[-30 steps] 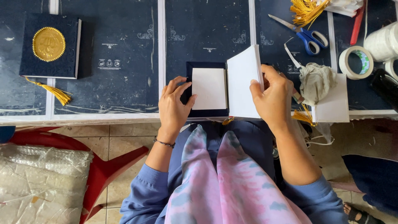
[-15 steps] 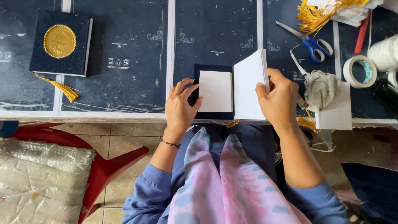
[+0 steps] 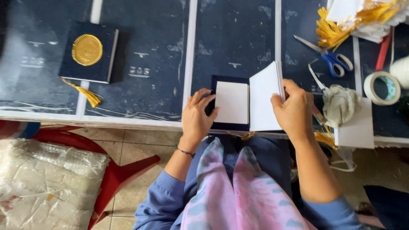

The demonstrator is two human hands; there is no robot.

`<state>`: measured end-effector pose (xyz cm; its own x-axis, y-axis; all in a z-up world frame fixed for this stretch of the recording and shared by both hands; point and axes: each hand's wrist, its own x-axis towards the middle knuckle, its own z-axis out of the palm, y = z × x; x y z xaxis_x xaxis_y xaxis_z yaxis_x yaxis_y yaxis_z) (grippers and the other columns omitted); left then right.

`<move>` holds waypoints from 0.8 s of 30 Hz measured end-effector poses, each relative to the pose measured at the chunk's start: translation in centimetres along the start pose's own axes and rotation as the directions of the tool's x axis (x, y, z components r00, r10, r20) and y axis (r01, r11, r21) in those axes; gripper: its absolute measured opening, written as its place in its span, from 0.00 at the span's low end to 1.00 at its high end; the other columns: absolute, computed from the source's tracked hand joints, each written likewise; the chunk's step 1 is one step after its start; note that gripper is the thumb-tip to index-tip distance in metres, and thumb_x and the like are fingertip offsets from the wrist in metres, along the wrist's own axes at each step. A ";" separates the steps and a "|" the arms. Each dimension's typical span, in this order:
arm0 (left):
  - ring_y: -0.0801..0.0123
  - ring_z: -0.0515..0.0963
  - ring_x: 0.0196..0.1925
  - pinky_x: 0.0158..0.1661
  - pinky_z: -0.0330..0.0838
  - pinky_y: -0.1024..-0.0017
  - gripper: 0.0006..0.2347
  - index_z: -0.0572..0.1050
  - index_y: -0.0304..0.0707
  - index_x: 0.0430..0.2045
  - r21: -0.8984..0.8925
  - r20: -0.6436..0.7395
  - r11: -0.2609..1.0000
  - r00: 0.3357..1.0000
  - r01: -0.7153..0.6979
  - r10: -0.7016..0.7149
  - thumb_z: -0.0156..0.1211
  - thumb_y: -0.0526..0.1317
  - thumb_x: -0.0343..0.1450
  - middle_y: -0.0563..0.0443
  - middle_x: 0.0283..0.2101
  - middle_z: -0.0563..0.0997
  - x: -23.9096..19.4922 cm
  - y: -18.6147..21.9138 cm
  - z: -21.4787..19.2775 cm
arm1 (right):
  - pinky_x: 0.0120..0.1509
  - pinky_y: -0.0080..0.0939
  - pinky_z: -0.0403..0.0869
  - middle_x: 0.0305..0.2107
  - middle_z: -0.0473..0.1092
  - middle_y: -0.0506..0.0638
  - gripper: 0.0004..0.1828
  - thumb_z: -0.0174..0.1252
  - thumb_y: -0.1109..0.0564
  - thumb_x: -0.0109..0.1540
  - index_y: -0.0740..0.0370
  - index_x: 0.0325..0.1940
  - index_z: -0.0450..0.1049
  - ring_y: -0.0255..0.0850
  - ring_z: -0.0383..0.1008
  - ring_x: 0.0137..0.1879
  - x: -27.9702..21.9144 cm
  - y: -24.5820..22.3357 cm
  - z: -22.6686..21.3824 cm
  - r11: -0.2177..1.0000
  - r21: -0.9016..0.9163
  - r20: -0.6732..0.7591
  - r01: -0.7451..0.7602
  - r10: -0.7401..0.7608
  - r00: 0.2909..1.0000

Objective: The person opens a dark blue book cover and uses scissors to cut a strip from the inner page. They then insert a stack of white pages into the cover, align and press the pages, and close the book. Finally, the person wipes the cover with a cloth.

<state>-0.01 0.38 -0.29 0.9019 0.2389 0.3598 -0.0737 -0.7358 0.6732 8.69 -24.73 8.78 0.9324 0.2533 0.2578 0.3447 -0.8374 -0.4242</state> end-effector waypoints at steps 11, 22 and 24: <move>0.54 0.81 0.45 0.44 0.78 0.65 0.10 0.83 0.38 0.39 0.030 0.112 0.996 0.990 0.084 -0.087 0.70 0.40 0.68 0.51 0.48 0.78 1.3 0.3 0.2 | 0.38 0.47 0.81 0.36 0.78 0.72 0.20 0.65 0.63 0.63 0.77 0.57 0.77 0.61 0.82 0.39 -0.1 -1.7 0.0 0.994 -0.070 0.026 -0.079 0.080 0.996; 0.50 0.83 0.43 0.41 0.80 0.65 0.08 0.83 0.41 0.40 -0.025 0.243 0.994 0.964 -0.106 0.109 0.64 0.34 0.69 0.48 0.39 0.79 11.3 -0.3 11.7 | 0.41 0.51 0.82 0.40 0.77 0.73 0.22 0.66 0.63 0.64 0.79 0.59 0.76 0.63 0.81 0.45 -0.2 -2.2 0.0 0.993 -0.087 0.031 -0.080 0.083 0.996; 0.46 0.85 0.41 0.38 0.83 0.62 0.08 0.83 0.40 0.39 -0.043 0.271 0.990 0.952 -0.135 0.142 0.63 0.32 0.68 0.45 0.38 0.80 13.1 -1.1 14.9 | 0.41 0.52 0.81 0.39 0.77 0.74 0.21 0.65 0.64 0.63 0.80 0.59 0.76 0.64 0.81 0.44 -0.2 -2.6 -0.3 0.994 -0.084 0.031 -0.063 0.066 0.997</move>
<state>18.27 -5.13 -5.95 0.9635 -0.0485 0.2634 -0.2134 -0.7332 0.6457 7.59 -22.78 10.05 0.9560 0.2126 0.2020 0.2750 -0.8895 -0.3650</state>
